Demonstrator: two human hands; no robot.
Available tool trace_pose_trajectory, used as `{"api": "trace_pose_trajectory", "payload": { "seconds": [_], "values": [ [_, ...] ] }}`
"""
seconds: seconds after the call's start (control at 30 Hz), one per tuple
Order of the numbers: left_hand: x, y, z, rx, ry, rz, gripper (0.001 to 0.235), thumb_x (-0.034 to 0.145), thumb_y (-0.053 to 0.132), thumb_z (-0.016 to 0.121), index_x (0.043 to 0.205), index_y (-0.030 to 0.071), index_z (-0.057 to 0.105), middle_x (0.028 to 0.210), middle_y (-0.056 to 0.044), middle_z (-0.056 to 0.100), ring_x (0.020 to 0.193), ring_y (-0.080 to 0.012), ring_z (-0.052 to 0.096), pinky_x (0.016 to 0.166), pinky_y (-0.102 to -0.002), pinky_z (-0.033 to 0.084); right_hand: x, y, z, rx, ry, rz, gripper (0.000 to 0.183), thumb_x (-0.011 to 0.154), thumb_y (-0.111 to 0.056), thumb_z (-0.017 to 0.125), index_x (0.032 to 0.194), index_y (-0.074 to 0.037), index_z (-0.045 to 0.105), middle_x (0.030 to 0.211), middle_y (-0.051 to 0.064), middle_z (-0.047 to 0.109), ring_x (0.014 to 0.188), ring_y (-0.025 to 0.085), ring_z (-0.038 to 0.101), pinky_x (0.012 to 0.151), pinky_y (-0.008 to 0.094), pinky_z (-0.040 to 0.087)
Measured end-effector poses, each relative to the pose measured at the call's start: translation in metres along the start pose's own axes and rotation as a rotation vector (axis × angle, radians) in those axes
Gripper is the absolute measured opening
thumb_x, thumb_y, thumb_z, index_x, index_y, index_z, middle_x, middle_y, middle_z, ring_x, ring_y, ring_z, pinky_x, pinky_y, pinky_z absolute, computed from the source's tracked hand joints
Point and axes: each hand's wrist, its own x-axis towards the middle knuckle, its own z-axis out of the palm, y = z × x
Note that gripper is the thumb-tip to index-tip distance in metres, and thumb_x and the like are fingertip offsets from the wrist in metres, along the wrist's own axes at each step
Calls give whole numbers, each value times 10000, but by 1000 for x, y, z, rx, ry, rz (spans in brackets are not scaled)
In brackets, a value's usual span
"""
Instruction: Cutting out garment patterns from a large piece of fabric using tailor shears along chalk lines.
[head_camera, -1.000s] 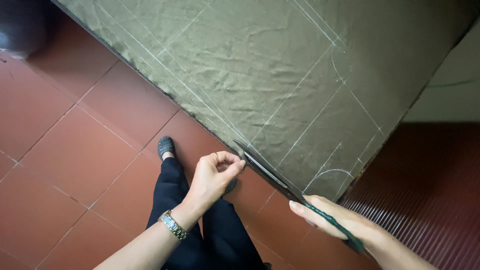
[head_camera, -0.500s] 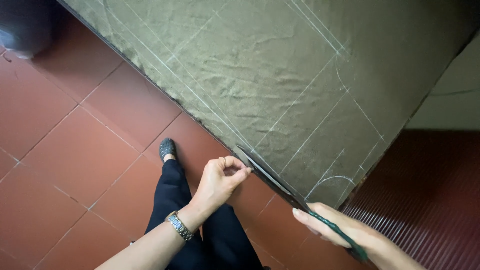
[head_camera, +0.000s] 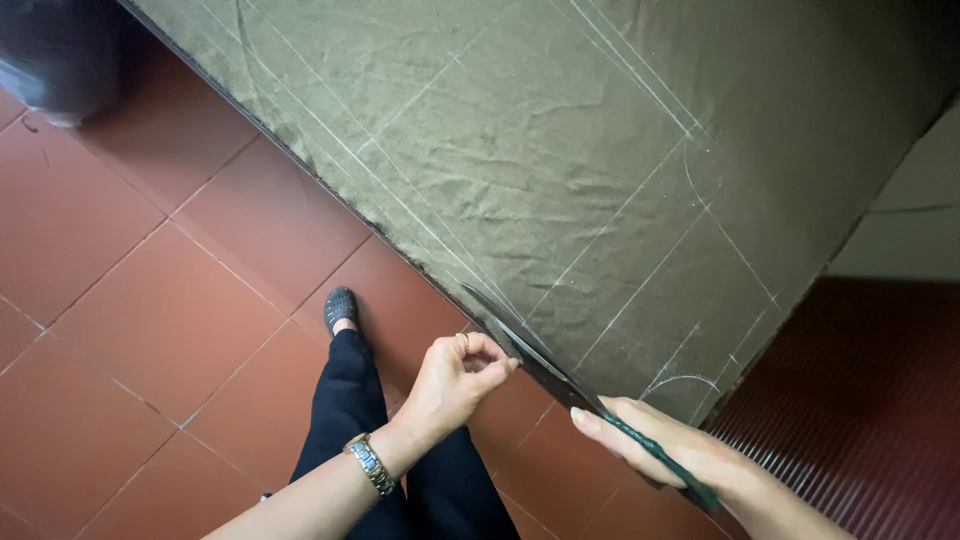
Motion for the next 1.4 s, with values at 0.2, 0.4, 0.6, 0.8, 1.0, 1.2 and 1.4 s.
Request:
{"api": "trace_pose_trajectory", "payload": {
  "seconds": [0.2,0.4,0.6,0.8,1.0,1.2,1.4],
  "values": [
    [-1,6,-1,-7,-29,-22,192,811,174,749,650,114,662,598,43,596,547,-28,487,554,-204,398,14,24,8,18,109,-130,470,998,-492,471,704,-165,306,669,-60,325,598,89,300,549,274,278],
    [0,5,-3,6,-49,-58,193,810,167,747,651,111,653,489,64,473,467,-16,330,464,-213,252,-2,7,-1,39,4,-9,422,994,-497,459,752,-165,358,653,-33,357,546,100,340,497,264,323],
    [-1,7,-3,16,-53,-110,204,815,179,752,658,128,632,545,49,563,498,-4,410,505,-198,312,2,7,-3,8,-7,-20,399,922,-535,383,809,-164,475,748,-32,492,624,95,429,560,232,414],
    [0,10,-3,-33,-81,-101,195,825,154,738,665,101,640,539,28,598,486,-5,427,496,-188,324,20,1,-3,-51,39,-205,416,958,-535,343,775,-166,400,702,-38,415,623,105,371,585,262,374],
    [0,13,-3,-25,-100,-122,143,813,140,716,686,100,664,611,6,685,535,-3,554,558,-170,424,26,2,0,-27,68,-160,428,956,-525,399,735,-158,395,643,-38,416,562,97,360,518,268,353],
    [-1,17,-4,-38,-106,-161,111,807,114,678,700,94,665,637,0,699,529,3,531,511,-168,380,24,0,3,131,50,-8,451,926,-549,449,744,-139,406,665,-19,396,516,100,310,429,268,266],
    [0,15,-4,-53,-114,-126,156,833,158,734,704,94,673,622,-14,686,555,-28,586,575,-178,462,13,-16,6,52,99,-83,518,963,-555,416,654,-154,308,573,-40,290,522,102,246,475,299,229]
  ]
}}
